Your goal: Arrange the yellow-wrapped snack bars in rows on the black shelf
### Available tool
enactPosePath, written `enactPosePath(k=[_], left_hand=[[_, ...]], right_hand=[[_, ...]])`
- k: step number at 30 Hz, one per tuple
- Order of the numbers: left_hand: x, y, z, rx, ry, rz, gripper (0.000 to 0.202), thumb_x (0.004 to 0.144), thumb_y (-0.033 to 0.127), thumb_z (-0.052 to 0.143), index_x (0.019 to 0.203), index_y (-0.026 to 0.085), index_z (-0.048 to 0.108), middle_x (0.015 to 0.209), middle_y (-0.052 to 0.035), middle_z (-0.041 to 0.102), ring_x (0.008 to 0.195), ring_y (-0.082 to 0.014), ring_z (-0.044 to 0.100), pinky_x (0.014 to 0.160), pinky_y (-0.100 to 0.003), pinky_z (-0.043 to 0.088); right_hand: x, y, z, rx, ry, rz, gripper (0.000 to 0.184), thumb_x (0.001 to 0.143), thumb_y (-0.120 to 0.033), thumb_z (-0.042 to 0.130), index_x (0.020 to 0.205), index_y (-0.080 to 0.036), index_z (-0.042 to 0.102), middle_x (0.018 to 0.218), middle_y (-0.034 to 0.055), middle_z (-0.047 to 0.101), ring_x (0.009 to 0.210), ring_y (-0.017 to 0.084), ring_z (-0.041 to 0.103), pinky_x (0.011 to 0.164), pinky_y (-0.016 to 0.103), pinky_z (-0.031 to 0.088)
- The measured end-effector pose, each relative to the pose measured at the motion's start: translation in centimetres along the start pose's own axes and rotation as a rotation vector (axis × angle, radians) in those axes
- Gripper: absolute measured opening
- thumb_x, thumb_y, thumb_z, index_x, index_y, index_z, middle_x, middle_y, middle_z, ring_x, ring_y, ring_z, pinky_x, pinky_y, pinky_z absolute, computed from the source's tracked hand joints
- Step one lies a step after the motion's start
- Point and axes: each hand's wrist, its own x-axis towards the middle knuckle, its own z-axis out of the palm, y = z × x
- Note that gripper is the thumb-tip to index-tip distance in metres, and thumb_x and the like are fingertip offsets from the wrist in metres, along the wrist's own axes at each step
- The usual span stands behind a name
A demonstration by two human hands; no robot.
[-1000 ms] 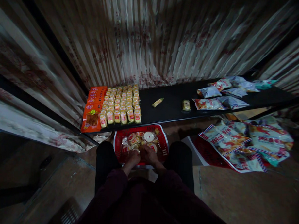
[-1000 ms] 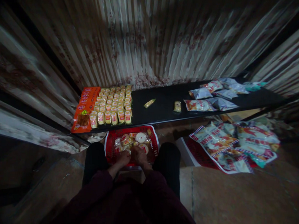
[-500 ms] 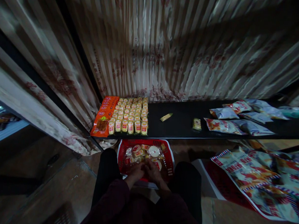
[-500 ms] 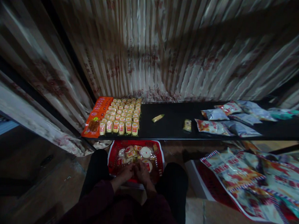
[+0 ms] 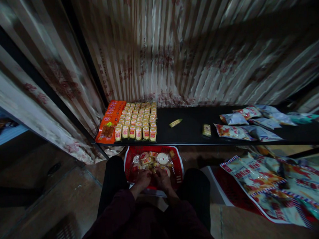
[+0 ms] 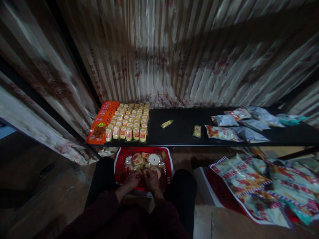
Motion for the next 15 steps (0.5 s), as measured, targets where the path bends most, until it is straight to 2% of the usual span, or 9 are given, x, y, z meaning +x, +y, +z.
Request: enactPosePath(k=[3,6,10,15], left_hand=[[-0.1,0.2,0.0,0.045,0.013,-0.043,0.037,0.067,0.001,0.05,0.094,0.019,0.069,0.106,-0.0058,0.066,0.101,-0.0166,0.057,0.09,-0.025,0.041],[0.0,0.3,0.0,0.007,0.022,-0.078,0.034,0.07,0.003,0.051,0.094,0.02,0.068,0.101,-0.0038,0.068,0.094,-0.0161,0.059,0.082,-0.024,0.044],[-0.3,0.7,-0.3,-0.036,-0.011,-0.122,0.031,0.073,0.009,0.05,0.096,0.021,0.068,0.093,-0.0015,0.069,0.088,-0.0149,0.061,0.075,-0.022,0.045],[-0.7,1.0,-0.7,-0.083,-0.026,-0.105,0.028,0.076,0.016,0.054,0.101,0.02,0.067,0.1,-0.0032,0.069,0.09,-0.0147,0.06,0.074,-0.021,0.045]], right_hand=[[0.0,-0.2,0.2,0.077,-0.002,0.022,0.028,0.073,-0.041,0.05,0.087,-0.023,0.067,0.083,0.0056,0.07,0.077,0.023,0.064,0.072,0.033,0.047],[0.2,0.1,0.3,0.151,0.119,0.106,0.024,0.071,-0.039,0.05,0.079,-0.024,0.067,0.076,0.0035,0.069,0.071,0.022,0.063,0.07,0.034,0.047],[0.6,0.6,0.1,0.355,0.265,0.063,0.021,0.065,-0.041,0.054,0.066,-0.022,0.064,0.075,0.0034,0.068,0.076,0.022,0.061,0.077,0.034,0.046],[1.0,0.9,0.2,0.704,0.347,0.187,0.025,0.057,-0.042,0.064,0.068,-0.02,0.064,0.074,0.003,0.067,0.075,0.019,0.058,0.072,0.031,0.047]])
